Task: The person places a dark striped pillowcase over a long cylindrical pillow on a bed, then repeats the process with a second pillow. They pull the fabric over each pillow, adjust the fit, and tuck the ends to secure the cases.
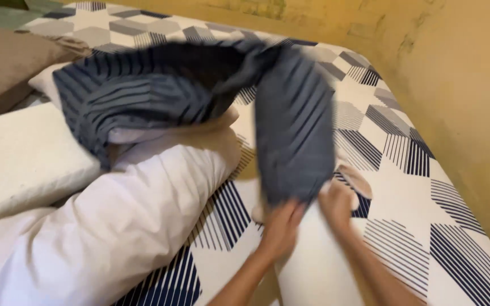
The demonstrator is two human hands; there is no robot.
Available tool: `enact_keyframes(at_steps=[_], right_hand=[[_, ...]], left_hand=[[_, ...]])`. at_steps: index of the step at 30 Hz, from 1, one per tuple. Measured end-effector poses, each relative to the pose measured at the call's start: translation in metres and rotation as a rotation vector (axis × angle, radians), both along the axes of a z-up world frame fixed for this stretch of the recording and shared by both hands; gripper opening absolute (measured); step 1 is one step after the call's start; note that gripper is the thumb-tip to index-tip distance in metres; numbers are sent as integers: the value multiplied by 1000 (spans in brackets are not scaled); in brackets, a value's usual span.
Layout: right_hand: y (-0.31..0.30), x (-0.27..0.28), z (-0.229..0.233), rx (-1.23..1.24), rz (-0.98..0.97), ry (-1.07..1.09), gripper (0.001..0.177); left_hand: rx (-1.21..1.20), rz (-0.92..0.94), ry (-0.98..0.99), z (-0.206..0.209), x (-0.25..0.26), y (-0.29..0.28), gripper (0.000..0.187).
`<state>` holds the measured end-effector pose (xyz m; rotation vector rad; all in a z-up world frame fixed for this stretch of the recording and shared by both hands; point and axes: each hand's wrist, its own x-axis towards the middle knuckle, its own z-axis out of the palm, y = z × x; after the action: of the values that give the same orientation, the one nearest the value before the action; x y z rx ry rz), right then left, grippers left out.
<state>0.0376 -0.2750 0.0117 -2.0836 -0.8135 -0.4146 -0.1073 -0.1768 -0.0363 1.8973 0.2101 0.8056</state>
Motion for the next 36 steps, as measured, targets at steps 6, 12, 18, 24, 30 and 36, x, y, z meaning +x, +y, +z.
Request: enact_keyframes(at_steps=[6,12,18,24,30,36], right_hand=[[47,-30,-46,-362,128,-16,46],[33,-53,27,-789,250,8,93],[36,-71,6,-893,40,152,123],[59,-76,-32,-884,59,90,103],[-25,31,4,-126,33,763,71],[-7,19,-37,-105,305,961,73]], left_hand=[[97,186,57,-86,-25,95,25],[58,171,-23,-70,-44,115,41],[16,58,42,-86,-53,89,19],[382,58,611,-51,-46,104,18],[670,379,-44,27,40,90,38],[506,307,227,12,83,100,14]])
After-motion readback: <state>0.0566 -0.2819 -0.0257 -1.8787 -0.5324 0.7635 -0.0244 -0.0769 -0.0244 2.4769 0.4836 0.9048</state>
